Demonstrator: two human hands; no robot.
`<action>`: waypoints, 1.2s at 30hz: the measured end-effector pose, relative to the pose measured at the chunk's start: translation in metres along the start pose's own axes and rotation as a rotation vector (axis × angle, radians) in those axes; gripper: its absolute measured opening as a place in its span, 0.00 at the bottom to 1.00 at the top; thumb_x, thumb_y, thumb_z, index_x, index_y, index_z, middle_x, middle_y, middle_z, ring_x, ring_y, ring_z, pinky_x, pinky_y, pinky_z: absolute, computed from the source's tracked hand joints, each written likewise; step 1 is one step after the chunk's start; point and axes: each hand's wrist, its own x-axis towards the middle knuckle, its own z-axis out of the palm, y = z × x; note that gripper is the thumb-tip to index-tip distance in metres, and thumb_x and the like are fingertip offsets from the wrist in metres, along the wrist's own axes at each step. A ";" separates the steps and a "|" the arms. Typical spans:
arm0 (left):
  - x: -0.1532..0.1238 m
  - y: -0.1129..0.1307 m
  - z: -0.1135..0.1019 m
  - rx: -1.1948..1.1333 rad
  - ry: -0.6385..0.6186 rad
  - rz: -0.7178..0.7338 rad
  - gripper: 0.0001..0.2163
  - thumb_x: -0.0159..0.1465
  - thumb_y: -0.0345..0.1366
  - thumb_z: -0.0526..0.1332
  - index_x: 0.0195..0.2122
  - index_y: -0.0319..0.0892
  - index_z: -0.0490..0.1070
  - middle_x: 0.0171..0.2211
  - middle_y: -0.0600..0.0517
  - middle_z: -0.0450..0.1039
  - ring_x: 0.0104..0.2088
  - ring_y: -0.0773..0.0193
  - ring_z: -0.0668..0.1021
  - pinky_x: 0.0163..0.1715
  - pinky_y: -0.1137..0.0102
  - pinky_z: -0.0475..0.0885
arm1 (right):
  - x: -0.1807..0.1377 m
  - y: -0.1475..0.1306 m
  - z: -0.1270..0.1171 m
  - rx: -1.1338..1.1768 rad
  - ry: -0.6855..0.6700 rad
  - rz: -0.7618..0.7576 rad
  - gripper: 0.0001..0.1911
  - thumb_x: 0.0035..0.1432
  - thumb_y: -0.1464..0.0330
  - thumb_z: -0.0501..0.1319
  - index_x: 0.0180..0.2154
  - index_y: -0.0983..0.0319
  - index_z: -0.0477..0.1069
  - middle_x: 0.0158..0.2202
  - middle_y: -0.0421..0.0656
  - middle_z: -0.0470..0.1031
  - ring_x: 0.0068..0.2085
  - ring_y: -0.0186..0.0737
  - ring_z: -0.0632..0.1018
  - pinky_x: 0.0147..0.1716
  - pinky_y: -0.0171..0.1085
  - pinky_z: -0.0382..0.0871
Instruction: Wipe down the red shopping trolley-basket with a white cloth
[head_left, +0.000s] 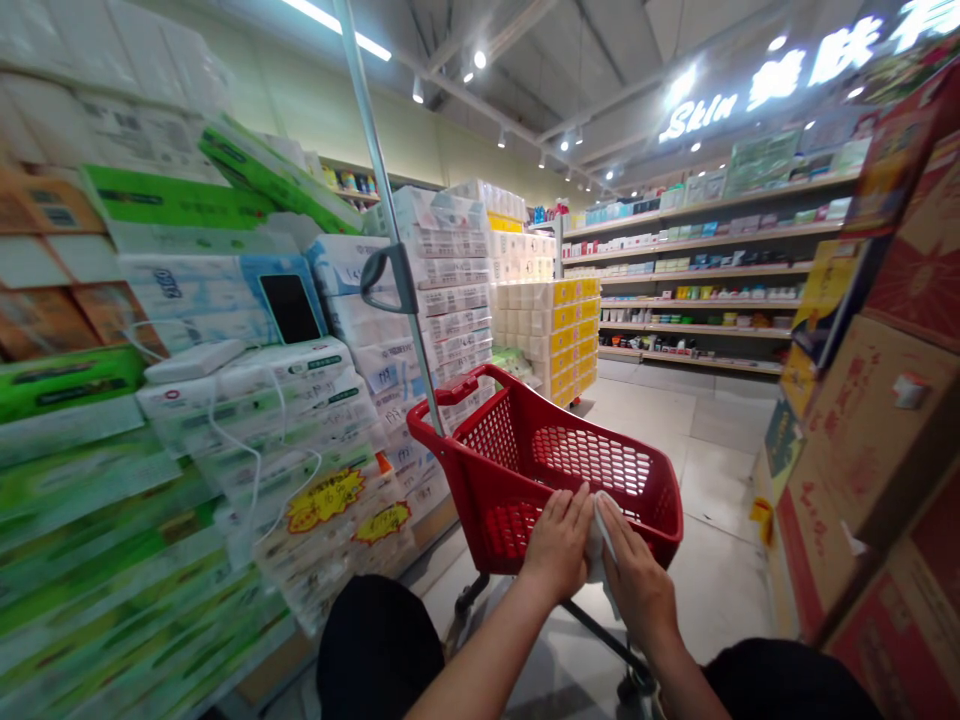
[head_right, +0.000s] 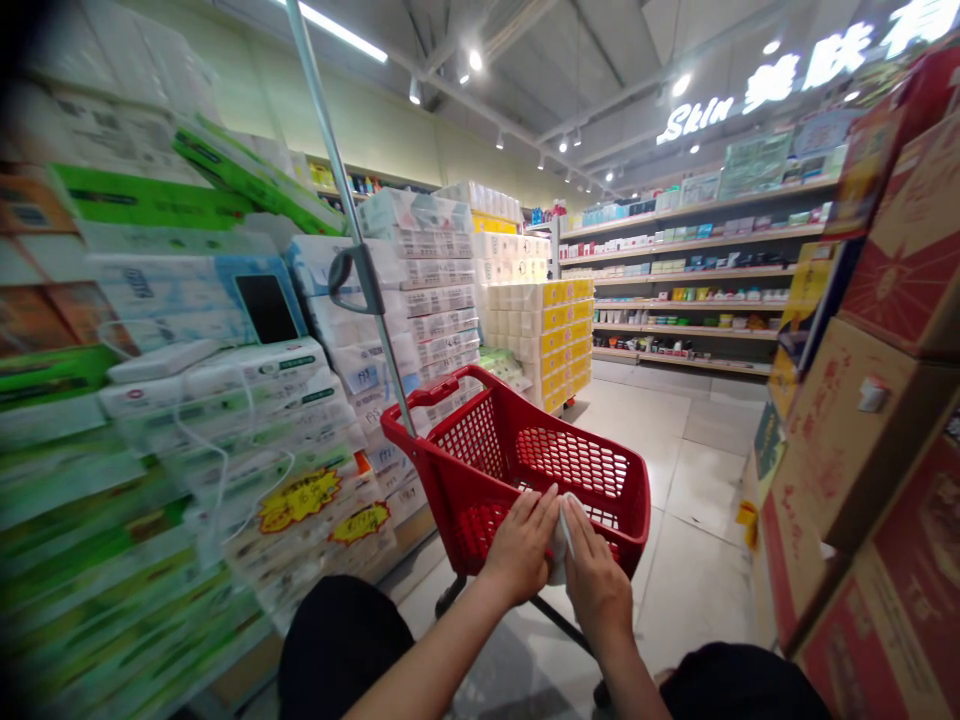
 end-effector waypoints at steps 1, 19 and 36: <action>0.000 -0.001 -0.001 0.003 0.001 -0.001 0.38 0.56 0.33 0.59 0.69 0.38 0.47 0.71 0.48 0.40 0.67 0.51 0.54 0.68 0.56 0.48 | -0.002 0.006 -0.003 -0.012 0.005 -0.011 0.30 0.66 0.70 0.47 0.69 0.53 0.48 0.66 0.38 0.59 0.58 0.41 0.72 0.48 0.37 0.73; 0.001 -0.001 0.003 -0.010 0.025 -0.021 0.40 0.55 0.33 0.59 0.69 0.39 0.47 0.71 0.48 0.39 0.67 0.50 0.54 0.67 0.55 0.50 | -0.006 0.022 -0.002 0.090 0.033 0.078 0.28 0.67 0.67 0.47 0.67 0.57 0.53 0.65 0.43 0.61 0.61 0.44 0.69 0.56 0.44 0.68; 0.001 0.000 0.003 0.041 -0.003 -0.036 0.41 0.55 0.32 0.58 0.70 0.39 0.44 0.72 0.49 0.36 0.68 0.53 0.52 0.68 0.57 0.49 | -0.037 0.061 -0.017 0.092 0.155 0.247 0.28 0.68 0.61 0.47 0.67 0.56 0.53 0.63 0.44 0.64 0.59 0.44 0.71 0.58 0.43 0.66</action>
